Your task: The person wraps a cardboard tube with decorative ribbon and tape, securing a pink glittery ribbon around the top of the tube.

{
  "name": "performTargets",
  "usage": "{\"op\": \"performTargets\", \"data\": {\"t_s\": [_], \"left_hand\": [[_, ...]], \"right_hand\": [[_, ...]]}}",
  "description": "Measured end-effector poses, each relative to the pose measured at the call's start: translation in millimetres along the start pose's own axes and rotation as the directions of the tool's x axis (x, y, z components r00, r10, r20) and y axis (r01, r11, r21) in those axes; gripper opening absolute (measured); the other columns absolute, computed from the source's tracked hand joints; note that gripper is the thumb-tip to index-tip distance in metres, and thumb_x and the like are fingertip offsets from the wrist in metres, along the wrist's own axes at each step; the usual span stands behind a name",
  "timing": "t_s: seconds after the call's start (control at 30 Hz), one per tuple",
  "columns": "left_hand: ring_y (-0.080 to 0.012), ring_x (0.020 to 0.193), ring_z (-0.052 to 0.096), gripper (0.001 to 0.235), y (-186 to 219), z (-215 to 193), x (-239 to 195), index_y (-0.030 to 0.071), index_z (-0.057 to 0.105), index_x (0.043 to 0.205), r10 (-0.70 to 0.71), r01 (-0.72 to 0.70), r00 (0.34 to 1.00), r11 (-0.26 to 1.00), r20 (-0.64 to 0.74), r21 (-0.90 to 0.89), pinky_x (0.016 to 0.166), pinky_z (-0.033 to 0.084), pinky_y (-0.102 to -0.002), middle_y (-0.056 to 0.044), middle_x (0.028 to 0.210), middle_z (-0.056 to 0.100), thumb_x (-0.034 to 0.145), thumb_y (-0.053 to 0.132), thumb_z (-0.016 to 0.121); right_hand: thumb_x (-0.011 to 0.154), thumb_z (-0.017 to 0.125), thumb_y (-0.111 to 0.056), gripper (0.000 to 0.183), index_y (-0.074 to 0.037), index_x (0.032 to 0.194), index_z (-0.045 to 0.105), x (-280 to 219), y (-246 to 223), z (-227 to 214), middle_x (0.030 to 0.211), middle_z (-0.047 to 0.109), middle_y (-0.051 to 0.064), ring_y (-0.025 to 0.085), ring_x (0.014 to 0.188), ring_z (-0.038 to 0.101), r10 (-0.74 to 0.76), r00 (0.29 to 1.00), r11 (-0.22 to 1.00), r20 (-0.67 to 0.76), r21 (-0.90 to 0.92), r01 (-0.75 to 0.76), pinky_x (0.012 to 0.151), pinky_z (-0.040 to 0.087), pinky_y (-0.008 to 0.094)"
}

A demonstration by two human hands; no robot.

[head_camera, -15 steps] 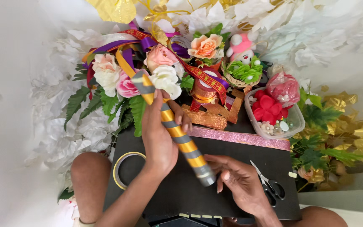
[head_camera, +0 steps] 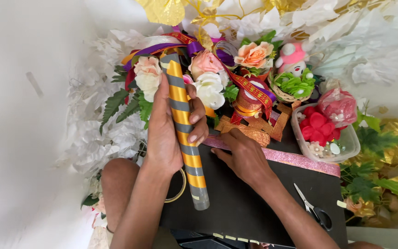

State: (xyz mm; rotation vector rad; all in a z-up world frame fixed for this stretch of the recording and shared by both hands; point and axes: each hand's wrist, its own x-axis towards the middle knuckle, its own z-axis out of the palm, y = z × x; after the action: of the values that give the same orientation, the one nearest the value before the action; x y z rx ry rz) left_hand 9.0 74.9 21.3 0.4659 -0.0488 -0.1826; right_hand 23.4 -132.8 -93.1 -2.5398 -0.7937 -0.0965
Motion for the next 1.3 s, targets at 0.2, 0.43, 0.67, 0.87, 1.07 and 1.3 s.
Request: {"op": "performTargets", "data": {"t_s": [0.2,0.43,0.67,0.87,1.07,1.3], "left_hand": [[-0.0105,0.037,0.034,0.048,12.3,-2.8,-0.3,0.013,0.053,0.090,0.018,-0.018,1.000,1.000,-0.004,-0.001,0.039,0.031,-0.023,0.000,0.061,0.041,0.098,0.061,0.051],[-0.0112,0.037,0.036,0.050,15.1,-6.1,-0.8,0.013,0.054,0.090,-0.020,0.021,0.999,0.998,0.031,-0.055,0.039,0.029,-0.023,0.000,0.060,0.042,0.098,0.062,0.050],[-0.0121,0.037,0.035,0.050,13.1,-2.3,-1.9,0.012,0.054,0.091,-0.005,0.006,1.000,1.000,0.028,-0.028,0.038,0.029,-0.024,-0.002,0.061,0.042,0.100,0.060,0.049],[-0.0119,0.037,0.034,0.047,9.0,-1.9,-0.7,0.012,0.054,0.092,-0.028,0.030,0.999,0.997,0.020,-0.075,0.037,0.030,-0.023,-0.002,0.063,0.042,0.099,0.059,0.053],[-0.0139,0.036,0.039,0.052,3.2,-6.8,0.3,0.009,0.056,0.093,-0.073,0.076,0.996,0.996,0.058,-0.048,0.039,0.030,-0.024,-0.004,0.061,0.044,0.100,0.060,0.050],[-0.0106,0.039,0.043,0.052,-5.0,-1.2,-1.0,0.015,0.054,0.102,-0.202,0.198,0.979,0.975,0.023,0.101,0.044,0.036,-0.027,0.001,0.064,0.046,0.098,0.066,0.048]], "right_hand": [[0.089,0.087,-0.033,0.036,-0.010,0.098,0.061,21.1,3.6,22.2,0.087,0.059,0.009,0.036,0.071,0.061,-0.026,0.999,0.999,-0.024,-0.048,0.024,0.055,0.045,0.049],[0.089,0.086,-0.034,0.031,-0.012,0.091,0.064,33.4,-9.6,28.5,0.079,0.065,0.007,0.030,0.069,0.061,0.061,0.998,0.996,-0.004,0.063,-0.061,0.056,0.041,0.044],[0.091,0.083,-0.022,0.027,-0.009,0.083,0.061,38.1,-4.3,45.2,0.075,0.058,0.007,0.031,0.062,0.059,0.004,0.998,0.998,-0.061,0.070,0.000,0.051,0.039,0.046],[0.092,0.083,-0.021,0.024,-0.005,0.080,0.069,40.0,4.4,55.2,0.072,0.055,0.009,0.032,0.058,0.059,-0.098,0.988,0.994,-0.118,0.030,0.102,0.048,0.039,0.047],[0.091,0.083,-0.009,0.020,-0.004,0.080,0.067,32.6,-0.4,34.9,0.072,0.051,0.007,0.026,0.059,0.053,-0.178,0.965,0.979,-0.193,0.060,0.193,0.049,0.038,0.042],[0.091,0.082,-0.002,0.012,0.000,0.102,0.078,11.2,-47.6,-49.7,0.090,0.067,0.009,0.013,0.068,0.058,0.068,0.922,0.925,-0.382,0.370,0.085,0.058,0.044,0.025]]}}
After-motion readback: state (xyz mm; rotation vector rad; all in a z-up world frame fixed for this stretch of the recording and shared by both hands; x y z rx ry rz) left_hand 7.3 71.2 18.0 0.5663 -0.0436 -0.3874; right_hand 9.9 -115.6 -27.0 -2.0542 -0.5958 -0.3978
